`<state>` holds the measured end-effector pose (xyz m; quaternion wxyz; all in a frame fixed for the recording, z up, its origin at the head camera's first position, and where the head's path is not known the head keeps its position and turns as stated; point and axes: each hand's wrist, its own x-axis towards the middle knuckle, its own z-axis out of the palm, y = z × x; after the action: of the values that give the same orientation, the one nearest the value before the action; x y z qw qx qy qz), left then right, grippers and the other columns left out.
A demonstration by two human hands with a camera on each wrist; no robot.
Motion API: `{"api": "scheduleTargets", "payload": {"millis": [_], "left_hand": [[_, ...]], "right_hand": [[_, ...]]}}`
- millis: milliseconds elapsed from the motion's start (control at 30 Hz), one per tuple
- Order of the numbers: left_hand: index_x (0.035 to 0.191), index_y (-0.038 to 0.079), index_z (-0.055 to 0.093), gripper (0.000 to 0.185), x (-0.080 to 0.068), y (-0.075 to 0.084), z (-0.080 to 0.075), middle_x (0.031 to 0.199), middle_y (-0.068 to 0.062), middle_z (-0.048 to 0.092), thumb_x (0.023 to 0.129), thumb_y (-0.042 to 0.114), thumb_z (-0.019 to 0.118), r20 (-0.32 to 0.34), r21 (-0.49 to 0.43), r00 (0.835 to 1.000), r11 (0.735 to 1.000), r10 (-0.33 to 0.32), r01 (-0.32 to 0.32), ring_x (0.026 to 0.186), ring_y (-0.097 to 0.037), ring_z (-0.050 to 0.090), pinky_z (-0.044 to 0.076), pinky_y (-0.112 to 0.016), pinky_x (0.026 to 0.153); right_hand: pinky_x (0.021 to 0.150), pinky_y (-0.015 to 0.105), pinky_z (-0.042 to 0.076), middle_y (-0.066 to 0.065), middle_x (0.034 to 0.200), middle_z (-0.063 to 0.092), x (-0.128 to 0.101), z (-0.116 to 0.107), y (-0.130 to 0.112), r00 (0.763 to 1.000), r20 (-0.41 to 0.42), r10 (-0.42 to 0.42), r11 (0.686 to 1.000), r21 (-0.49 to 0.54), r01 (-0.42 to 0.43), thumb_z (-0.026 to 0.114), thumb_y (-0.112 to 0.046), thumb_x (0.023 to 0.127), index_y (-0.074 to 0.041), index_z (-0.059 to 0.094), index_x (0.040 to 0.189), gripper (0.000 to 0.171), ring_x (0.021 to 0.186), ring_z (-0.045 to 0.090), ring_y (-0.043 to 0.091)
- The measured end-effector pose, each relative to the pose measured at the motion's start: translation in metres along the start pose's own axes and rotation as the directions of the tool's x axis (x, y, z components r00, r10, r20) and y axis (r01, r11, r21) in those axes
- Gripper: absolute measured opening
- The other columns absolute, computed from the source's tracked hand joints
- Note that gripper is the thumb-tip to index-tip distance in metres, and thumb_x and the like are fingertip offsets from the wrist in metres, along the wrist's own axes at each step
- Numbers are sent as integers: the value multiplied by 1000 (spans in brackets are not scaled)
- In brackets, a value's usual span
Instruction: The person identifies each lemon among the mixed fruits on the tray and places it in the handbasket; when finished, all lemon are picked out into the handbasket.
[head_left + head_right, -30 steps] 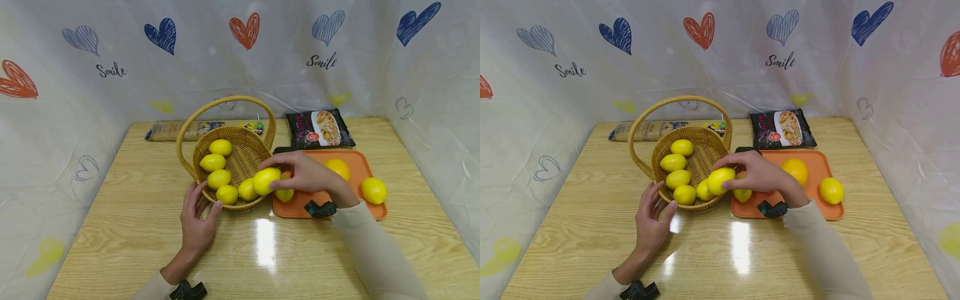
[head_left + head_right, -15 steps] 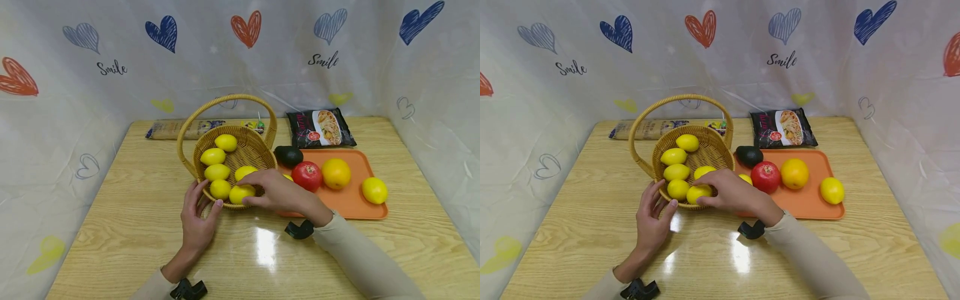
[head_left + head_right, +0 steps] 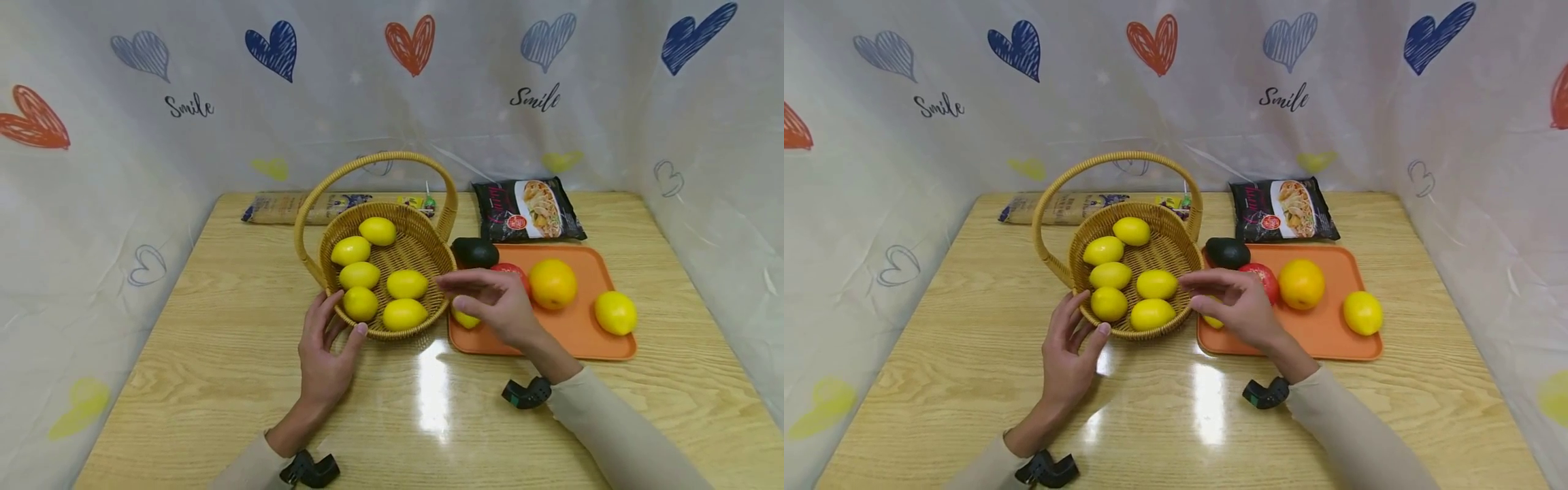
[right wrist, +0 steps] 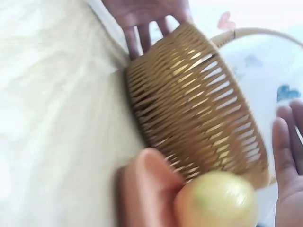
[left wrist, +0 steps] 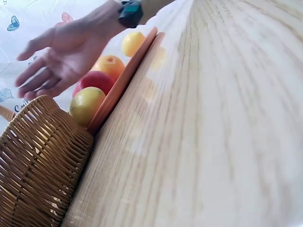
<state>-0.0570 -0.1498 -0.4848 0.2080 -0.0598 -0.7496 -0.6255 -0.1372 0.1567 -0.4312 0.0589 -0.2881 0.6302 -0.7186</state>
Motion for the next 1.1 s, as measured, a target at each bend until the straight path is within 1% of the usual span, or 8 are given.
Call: {"api": "scheduleTargets", "payload": {"millis": [67, 200, 300, 433, 600, 800, 933, 1100], "left_hand": [[157, 2, 56, 62, 1, 0, 0, 170, -23, 36, 98, -1, 77, 3, -2, 1000, 1000, 2, -2, 152, -33, 48, 55, -23, 114], [156, 1, 56, 62, 2, 0, 1, 169, -25, 36, 98, 0, 77, 8, -3, 1000, 1000, 1, -1, 151, -34, 49, 55, -24, 114], [156, 0, 56, 62, 3, 0, 1, 170, -25, 36, 98, 0, 77, 7, -1, 1000, 1000, -2, 2, 151, -34, 49, 55, -23, 114], [156, -1, 56, 61, 2, 1, 2, 170, -25, 36, 98, 0, 77, 9, 1, 1000, 1000, -5, 5, 152, -34, 49, 55, -24, 115], [156, 1, 56, 62, 1, 2, 2, 171, -25, 35, 98, 0, 77, 8, 3, 1000, 1000, -12, 12, 152, -35, 48, 54, -23, 114], [156, 5, 57, 61, 0, 2, 1, 172, -24, 34, 99, 1, 77, 4, 5, 1000, 1000, -23, 23, 153, -36, 47, 54, -22, 114], [156, 4, 57, 61, -1, 2, 0, 172, -22, 35, 98, 0, 77, -2, 5, 1000, 1000, -21, 21, 153, -37, 47, 54, -22, 114], [156, 2, 57, 61, 0, 2, 0, 170, -23, 35, 98, -2, 77, 1, -3, 1000, 1000, -14, 14, 152, -40, 48, 54, -22, 114]], "right_hand": [[105, 37, 63, 5, 130, 80, -8, -8, 5, 998, -65, 3, 999, 44, 0, 66, 10, 102, 19, 67, 132, 31, 121, 76, 17], [104, 33, 63, 4, 129, 80, -24, -19, 10, 988, -146, 59, 998, 22, -56, 65, 12, 102, 17, 68, 133, 32, 120, 76, 17], [104, 30, 62, 6, 131, 79, -34, -25, 8, 982, -165, 92, 994, -45, -100, 69, 10, 101, 13, 69, 135, 35, 122, 74, 19], [108, 25, 60, 12, 135, 77, -44, -28, 7, 978, -200, 52, 973, -209, -94, 77, 11, 95, 5, 73, 136, 42, 125, 71, 19], [114, 17, 52, 11, 136, 77, -47, -28, 11, 972, -227, -56, 892, -450, -53, 88, 6, 87, -5, 79, 132, 48, 131, 67, 8], [116, 15, 49, 12, 136, 77, -45, -26, 16, 971, -172, -168, 800, -599, 32, 95, 4, 79, -3, 80, 129, 52, 134, 66, 8], [116, 11, 46, 8, 134, 78, -45, -27, 17, 978, -136, -159, 738, -675, 27, 97, -1, 79, -6, 80, 129, 53, 132, 69, 16], [117, 7, 41, 6, 130, 80, -47, -32, 12, 994, -38, -100, 666, -745, 39, 97, -8, 81, -9, 81, 126, 47, 126, 72, 28]]}}
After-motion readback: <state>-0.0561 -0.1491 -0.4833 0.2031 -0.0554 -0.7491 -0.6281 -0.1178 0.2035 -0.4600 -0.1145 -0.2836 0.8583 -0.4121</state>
